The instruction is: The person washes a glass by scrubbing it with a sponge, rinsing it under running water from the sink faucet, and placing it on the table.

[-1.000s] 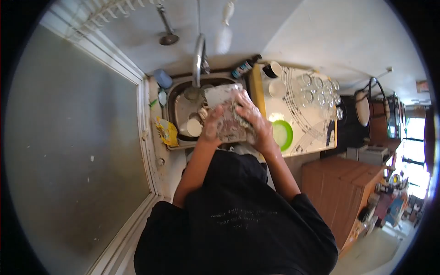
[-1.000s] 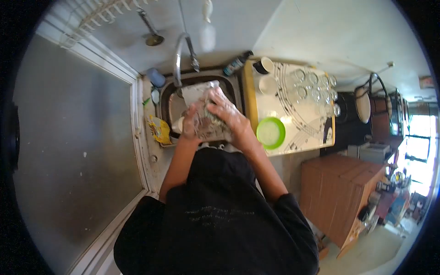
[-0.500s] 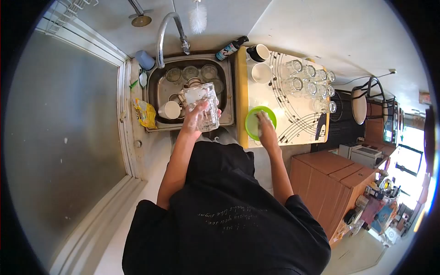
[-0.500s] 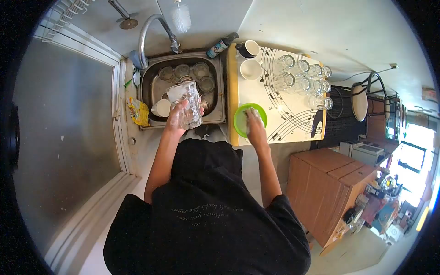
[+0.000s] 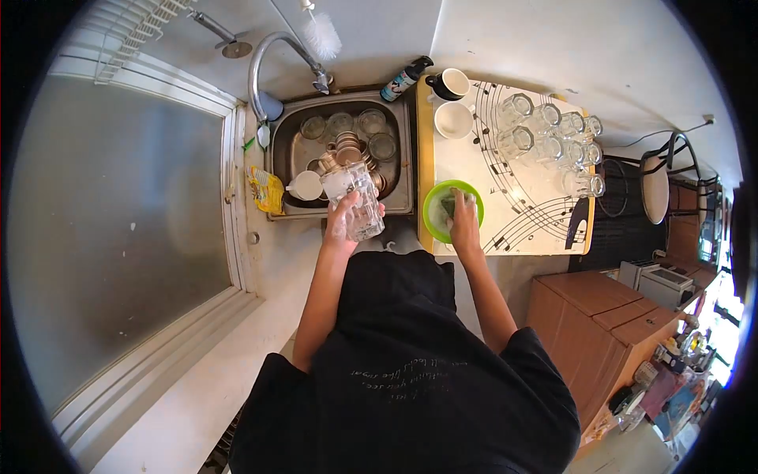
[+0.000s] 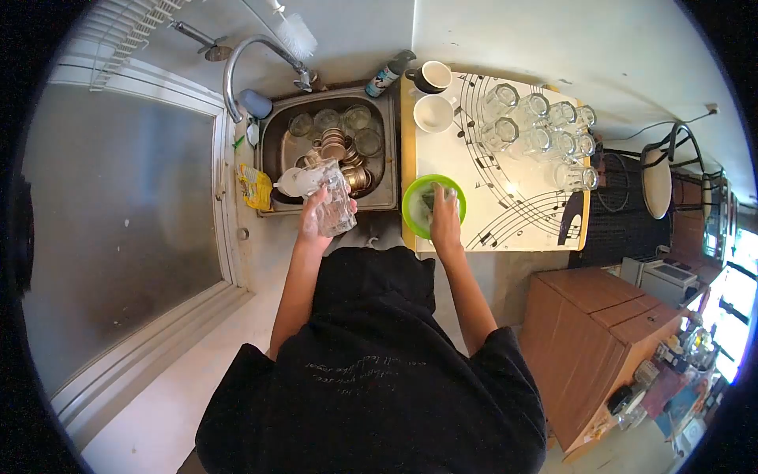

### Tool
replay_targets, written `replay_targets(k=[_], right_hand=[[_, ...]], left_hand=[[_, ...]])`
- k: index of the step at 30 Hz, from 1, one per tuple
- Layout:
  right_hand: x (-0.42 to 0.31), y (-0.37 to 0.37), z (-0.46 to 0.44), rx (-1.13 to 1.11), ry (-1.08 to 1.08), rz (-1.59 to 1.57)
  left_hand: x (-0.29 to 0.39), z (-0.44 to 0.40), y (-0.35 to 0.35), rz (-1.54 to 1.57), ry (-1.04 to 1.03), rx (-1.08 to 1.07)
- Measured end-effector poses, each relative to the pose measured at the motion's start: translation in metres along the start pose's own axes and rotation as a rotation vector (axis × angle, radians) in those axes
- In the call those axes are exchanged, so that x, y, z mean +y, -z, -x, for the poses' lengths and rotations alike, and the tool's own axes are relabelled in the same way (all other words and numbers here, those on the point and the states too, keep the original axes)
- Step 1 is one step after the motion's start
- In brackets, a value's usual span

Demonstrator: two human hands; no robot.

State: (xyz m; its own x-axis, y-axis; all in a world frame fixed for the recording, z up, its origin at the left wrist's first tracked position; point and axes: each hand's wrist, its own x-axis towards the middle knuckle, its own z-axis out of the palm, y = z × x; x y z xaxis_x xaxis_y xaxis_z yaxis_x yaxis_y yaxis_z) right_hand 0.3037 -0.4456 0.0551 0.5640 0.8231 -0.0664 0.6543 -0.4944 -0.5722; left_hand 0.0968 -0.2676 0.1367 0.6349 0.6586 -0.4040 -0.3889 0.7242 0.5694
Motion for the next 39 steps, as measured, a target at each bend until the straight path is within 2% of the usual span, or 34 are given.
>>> replay_targets(k=[4,6,7,9,10,12,16,18,22,25,26,28,29,31,36,38,39], right_hand=[[0.000,-0.006,-0.004,0.024,-0.086,-0.033],[-0.008,0.006,-0.006,-0.122,-0.256,0.027],[-0.011,0.008,-0.005,-0.114,-0.261,0.018],[-0.014,0.010,-0.002,-0.131,-0.198,0.215],[-0.013,0.009,-0.001,-0.122,-0.205,0.212],[-0.011,0.004,0.004,0.095,0.006,0.230],[-0.008,-0.014,0.014,0.043,0.095,0.412],[-0.010,-0.018,0.026,-0.129,0.052,0.209],[-0.013,-0.020,0.027,-0.138,0.025,0.086],[-0.017,-0.014,0.018,-0.136,0.010,0.128],[-0.014,-0.018,0.015,-0.127,0.007,0.132],[-0.008,-0.028,0.008,0.101,0.008,0.113],[-0.004,-0.030,0.005,0.110,0.004,0.117],[-0.014,-0.015,-0.003,0.093,-0.189,0.011],[-0.014,-0.005,-0.009,0.120,-0.170,0.194],[-0.013,0.003,-0.008,0.164,-0.011,-0.147],[0.004,-0.012,-0.010,0.134,-0.171,-0.325]], left_hand=[[-0.005,0.000,-0.007,-0.032,0.024,0.012],[-0.007,-0.001,-0.008,-0.028,0.037,0.008],[-0.007,-0.001,-0.009,-0.043,0.035,0.002],[-0.009,-0.003,-0.010,-0.032,0.038,-0.022],[-0.010,-0.005,-0.011,-0.010,0.039,-0.039],[-0.012,-0.008,-0.009,-0.017,0.043,-0.057],[-0.017,-0.010,-0.009,-0.001,0.064,-0.064],[-0.019,-0.012,-0.010,-0.008,0.087,-0.090],[-0.026,-0.015,-0.008,-0.004,0.120,-0.113],[-0.027,-0.017,-0.008,-0.009,0.165,-0.160],[-0.027,-0.018,-0.008,-0.010,0.167,-0.170],[-0.026,-0.016,-0.012,-0.011,0.165,-0.155],[-0.024,-0.016,-0.014,-0.015,0.169,-0.163],[-0.021,-0.017,-0.010,-0.011,0.177,-0.182],[-0.006,-0.024,0.003,0.009,0.196,-0.189],[0.004,-0.028,0.006,0.009,0.202,-0.186],[0.008,-0.029,0.006,0.008,0.205,-0.175]])
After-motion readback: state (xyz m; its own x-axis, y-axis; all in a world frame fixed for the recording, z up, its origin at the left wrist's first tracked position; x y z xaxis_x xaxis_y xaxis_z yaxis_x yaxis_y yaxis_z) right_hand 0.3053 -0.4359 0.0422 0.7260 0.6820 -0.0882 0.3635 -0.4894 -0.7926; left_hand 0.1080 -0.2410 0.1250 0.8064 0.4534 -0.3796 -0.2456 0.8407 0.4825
